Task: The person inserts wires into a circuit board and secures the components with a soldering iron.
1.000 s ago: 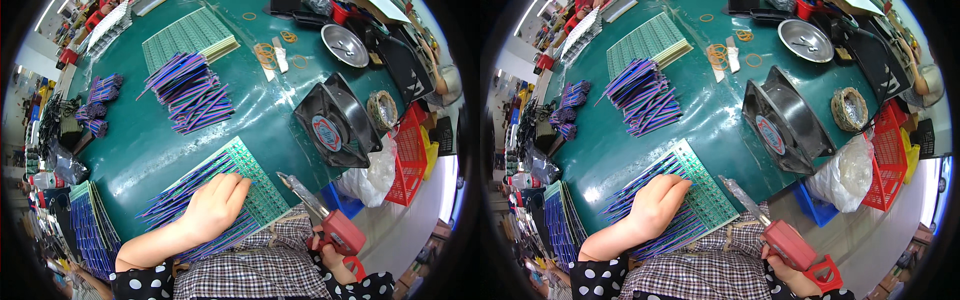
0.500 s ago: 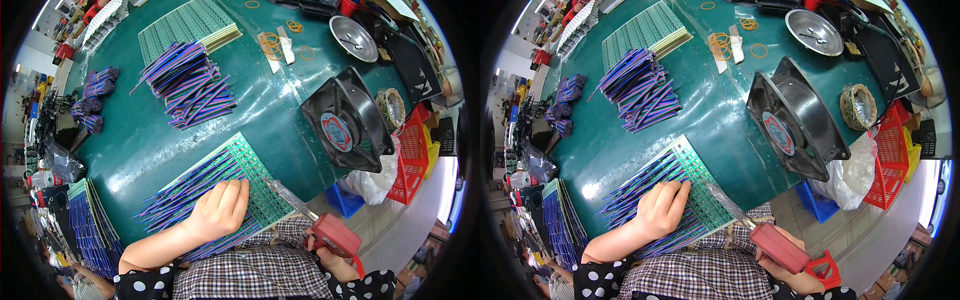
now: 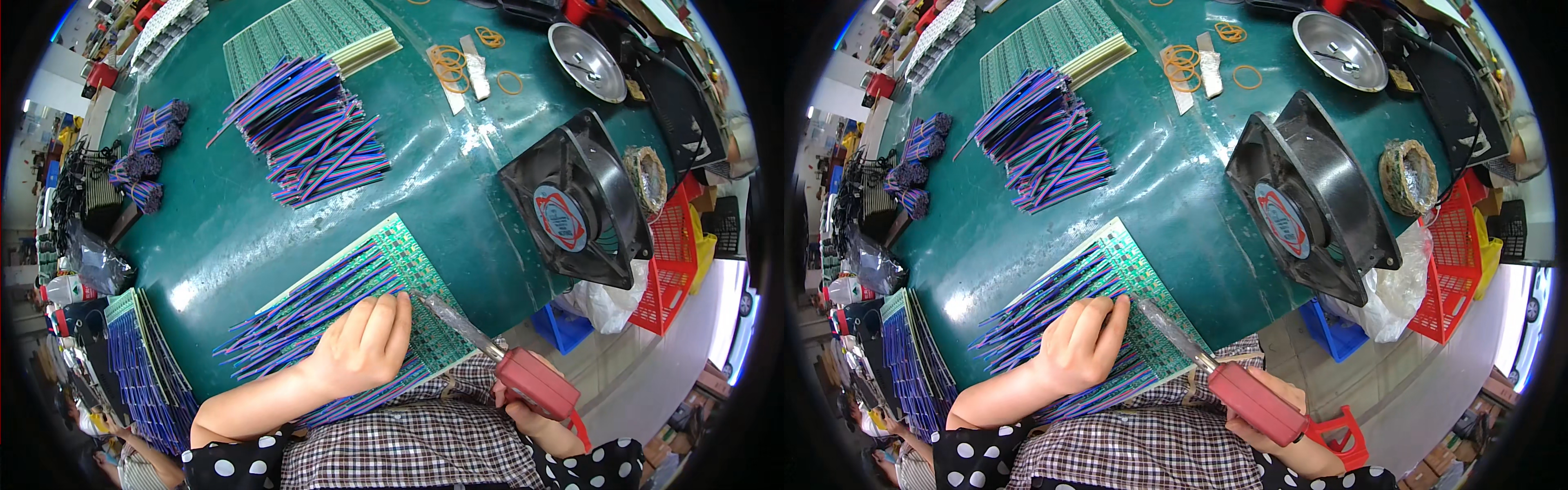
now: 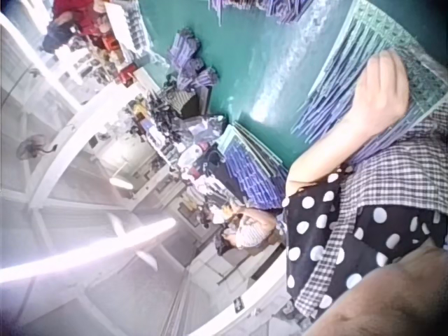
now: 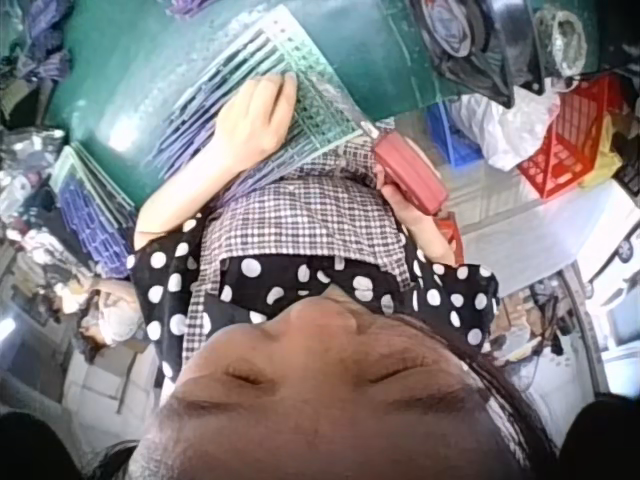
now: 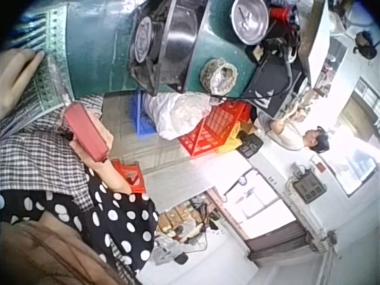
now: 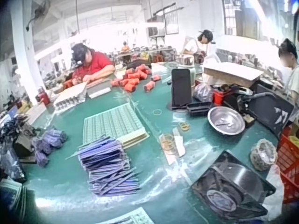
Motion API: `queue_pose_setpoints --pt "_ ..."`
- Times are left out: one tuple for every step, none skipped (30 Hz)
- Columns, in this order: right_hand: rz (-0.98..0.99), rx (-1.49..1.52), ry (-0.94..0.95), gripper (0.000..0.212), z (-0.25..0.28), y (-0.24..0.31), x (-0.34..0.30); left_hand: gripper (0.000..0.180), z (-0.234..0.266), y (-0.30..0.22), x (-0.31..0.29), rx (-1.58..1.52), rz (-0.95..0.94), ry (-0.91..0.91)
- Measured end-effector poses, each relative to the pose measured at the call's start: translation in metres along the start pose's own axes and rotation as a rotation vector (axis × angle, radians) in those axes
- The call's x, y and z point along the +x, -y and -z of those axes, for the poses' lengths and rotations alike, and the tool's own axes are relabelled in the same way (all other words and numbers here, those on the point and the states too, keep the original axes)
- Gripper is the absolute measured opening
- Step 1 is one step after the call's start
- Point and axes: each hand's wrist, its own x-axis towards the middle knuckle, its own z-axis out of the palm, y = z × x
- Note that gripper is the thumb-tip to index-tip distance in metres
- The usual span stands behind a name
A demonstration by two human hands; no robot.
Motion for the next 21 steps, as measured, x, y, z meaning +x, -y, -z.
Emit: queue_pose_setpoints --pt "0.045 -0.015 -0.013 0.058 0.0 0.0 0.001 0.023 0.0 -0.001 0.0 0.008 -0.003 0.002" --pt "0.045 -0.015 -0.011 0.058 0.001 0.005 0.008 0.023 0.0 -0.001 0.0 0.017 -0.004 0.006" --pt "0.241 -0.116 0.008 0.061 0.004 0.014 0.021 0.023 0.0 -0.001 0.0 0.018 -0.002 0.008" --pt "0.437 -0.216 0.026 0.064 0.006 0.019 0.029 0.023 -0.002 -0.001 0.0 0.029 -0.009 0.012" --pt "0.437 -0.217 0.026 0.064 0.006 0.019 0.03 0.023 -0.002 -0.001 -0.001 0.039 -0.018 0.012" --pt "0.451 -0.18 0.031 0.066 0.007 0.019 0.031 0.023 -0.001 -0.001 -0.001 0.039 -0.018 0.012" --pt "0.465 -0.144 0.036 0.067 0.007 0.018 0.031 0.023 0.0 -0.001 0.0 0.046 -0.019 0.024" --pt "0.464 -0.145 0.034 0.067 0.007 0.017 0.029 0.023 0.0 -0.002 0.0 0.052 -0.022 0.035" --pt "0.403 -0.077 0.054 0.067 0.007 0.016 0.026 0.023 0.0 -0.002 0.001 0.05 -0.023 0.033" --pt "0.341 -0.009 0.074 0.067 0.007 0.015 0.022 0.023 0.0 -0.002 0.001 0.062 -0.04 0.03" --pt "0.342 -0.009 0.074 0.067 0.008 0.015 0.019 0.023 0.0 -0.002 0.001 0.077 -0.057 0.029" --pt "0.27 0.021 0.1 0.068 0.01 0.015 0.016 0.023 0.0 -0.002 0.001 0.077 -0.057 0.029" --pt "0.197 0.05 0.126 0.068 0.011 0.015 0.014 0.023 0.0 -0.002 0.001 0.091 -0.067 0.033" --pt "0.197 0.05 0.125 0.068 0.012 0.015 0.014 0.023 0.0 -0.002 0.001 0.104 -0.08 0.035" --pt "0.238 0.02 0.13 0.068 0.014 0.015 0.015 0.023 0.0 -0.002 0.001 0.104 -0.08 0.035" --pt "0.279 -0.01 0.135 0.068 0.015 0.014 0.016 0.023 0.0 -0.002 0.002 0.111 -0.086 0.035" --pt "0.28 -0.011 0.134 0.068 0.015 0.013 0.014 0.023 0.0 -0.002 0.002 0.118 -0.093 0.034" --pt "0.248 0.006 0.122 0.068 0.015 0.01 0.011 0.023 0.0 -0.002 0.002 0.119 -0.093 0.033" --pt "0.217 0.022 0.11 0.069 0.014 0.009 0.01 0.023 0.0 -0.003 0.002 0.118 -0.094 0.034" --pt "0.219 0.023 0.109 0.069 0.014 0.01 0.014 0.023 0.0 -0.003 0.002 0.12 -0.094 0.035" --pt "0.351 -0.071 0.088 0.07 0.014 0.014 0.022 0.023 0.001 -0.004 0.002 0.122 -0.095 0.035"
